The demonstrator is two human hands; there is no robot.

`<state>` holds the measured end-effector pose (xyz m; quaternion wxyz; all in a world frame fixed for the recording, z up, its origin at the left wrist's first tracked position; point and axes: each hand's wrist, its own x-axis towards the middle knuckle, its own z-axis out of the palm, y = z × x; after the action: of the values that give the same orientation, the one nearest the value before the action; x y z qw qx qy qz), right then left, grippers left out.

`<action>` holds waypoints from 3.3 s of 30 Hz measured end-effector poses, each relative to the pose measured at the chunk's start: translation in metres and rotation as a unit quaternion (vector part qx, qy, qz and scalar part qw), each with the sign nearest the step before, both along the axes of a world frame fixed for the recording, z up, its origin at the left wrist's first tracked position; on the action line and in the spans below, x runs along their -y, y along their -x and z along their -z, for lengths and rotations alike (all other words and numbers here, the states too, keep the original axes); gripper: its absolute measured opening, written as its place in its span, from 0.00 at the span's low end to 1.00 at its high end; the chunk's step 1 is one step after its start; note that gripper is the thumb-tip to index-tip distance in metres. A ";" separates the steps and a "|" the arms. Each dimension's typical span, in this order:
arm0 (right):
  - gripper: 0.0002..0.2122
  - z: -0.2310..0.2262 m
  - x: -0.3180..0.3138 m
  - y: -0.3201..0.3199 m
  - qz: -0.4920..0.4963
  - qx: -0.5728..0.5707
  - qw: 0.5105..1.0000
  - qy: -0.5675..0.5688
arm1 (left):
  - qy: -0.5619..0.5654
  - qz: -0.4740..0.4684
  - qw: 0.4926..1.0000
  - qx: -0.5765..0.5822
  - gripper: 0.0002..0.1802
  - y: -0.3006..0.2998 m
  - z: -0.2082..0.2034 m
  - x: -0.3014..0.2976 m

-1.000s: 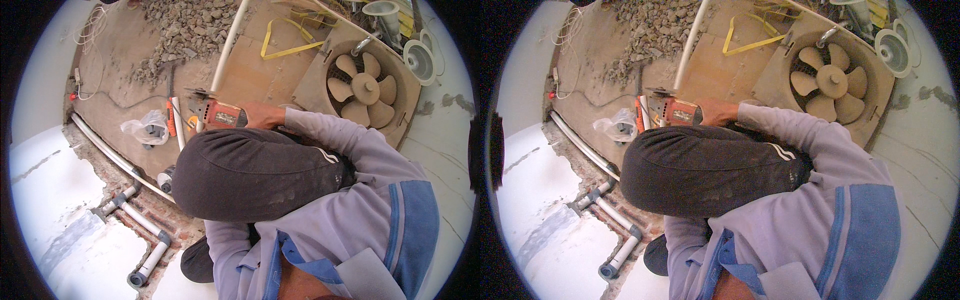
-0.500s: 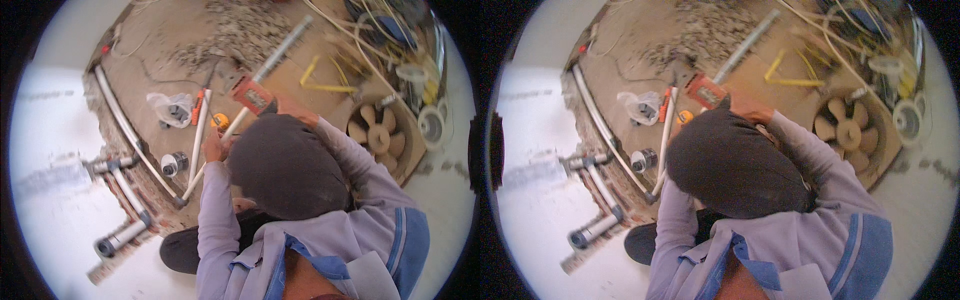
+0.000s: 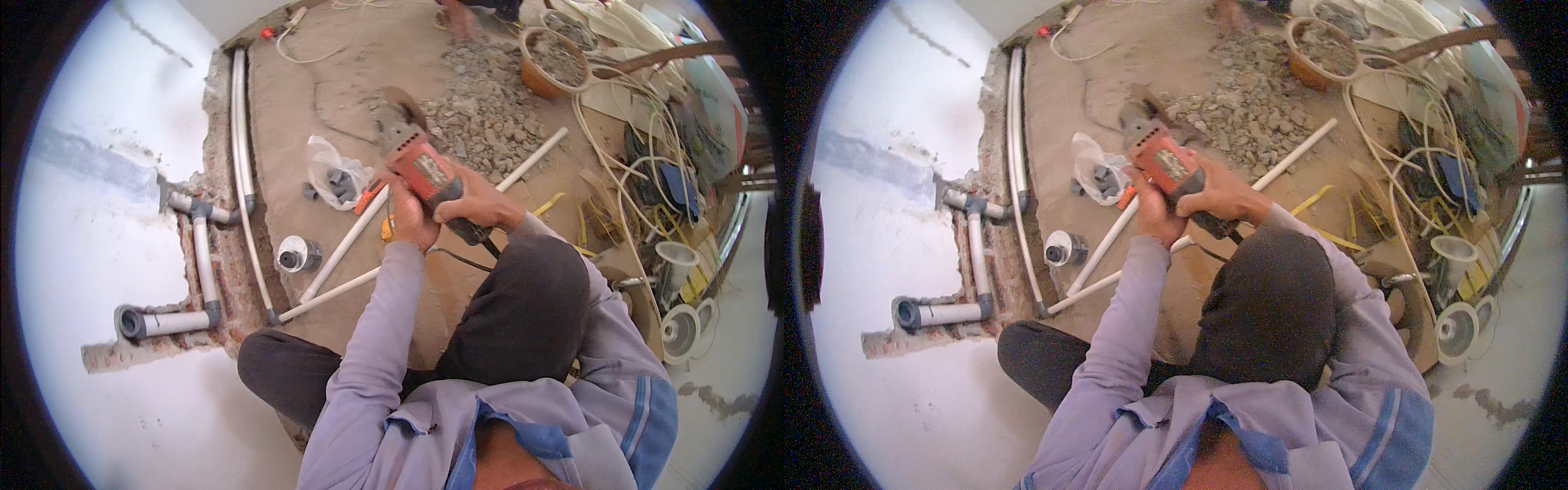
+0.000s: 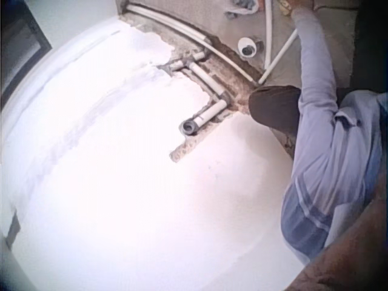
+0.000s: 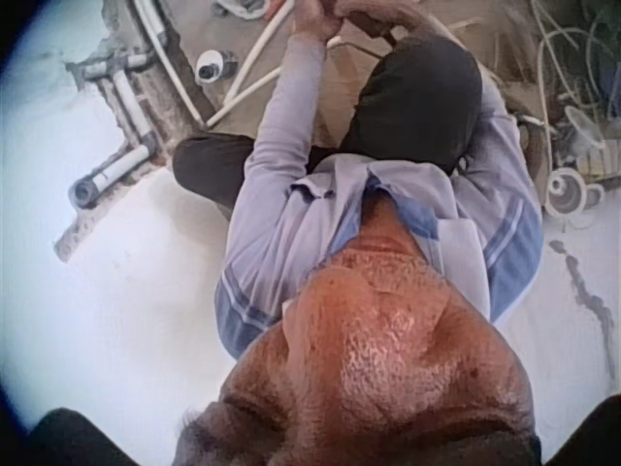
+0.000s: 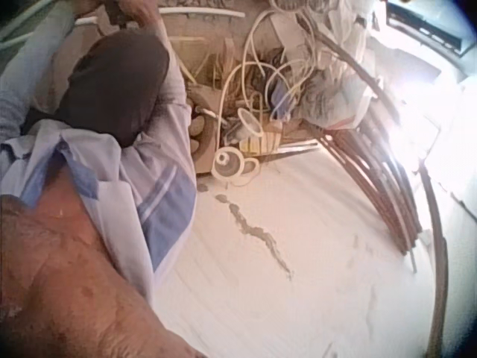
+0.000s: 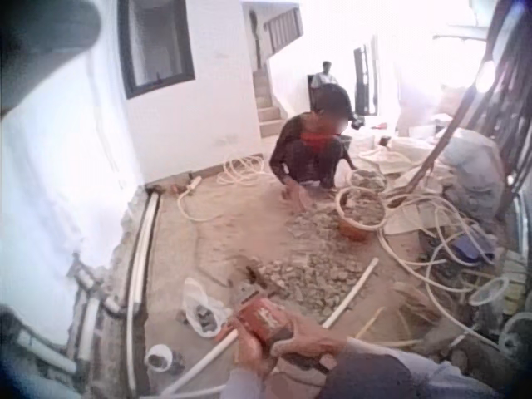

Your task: The person measures and cuts white PVC pipes, then applies glue to the ends and connects them to fittings on the wall. They use a tape measure, an angle grinder, and a glue brush to assemble the plumbing system.

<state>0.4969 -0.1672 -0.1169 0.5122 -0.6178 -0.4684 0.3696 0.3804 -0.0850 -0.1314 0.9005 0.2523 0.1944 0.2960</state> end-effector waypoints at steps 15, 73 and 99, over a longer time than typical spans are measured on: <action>0.26 -0.089 -0.092 -0.003 -0.099 0.238 0.960 0.106 | -0.195 0.021 0.977 -0.082 0.32 0.039 0.030 -0.086; 0.37 0.218 -0.496 -0.157 -0.076 0.602 0.792 0.075 | -0.202 -0.512 0.511 -0.661 0.15 0.445 -0.173 -0.143; 0.38 0.200 -0.506 -0.125 -0.105 0.570 0.795 0.180 | -0.111 -0.429 0.161 -0.882 0.19 0.494 -0.161 -0.156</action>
<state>0.6218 0.3387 -0.3172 -0.0101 -0.7449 -0.6624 0.0799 -0.1140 0.0713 0.0297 -0.1811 0.3186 0.9006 0.2335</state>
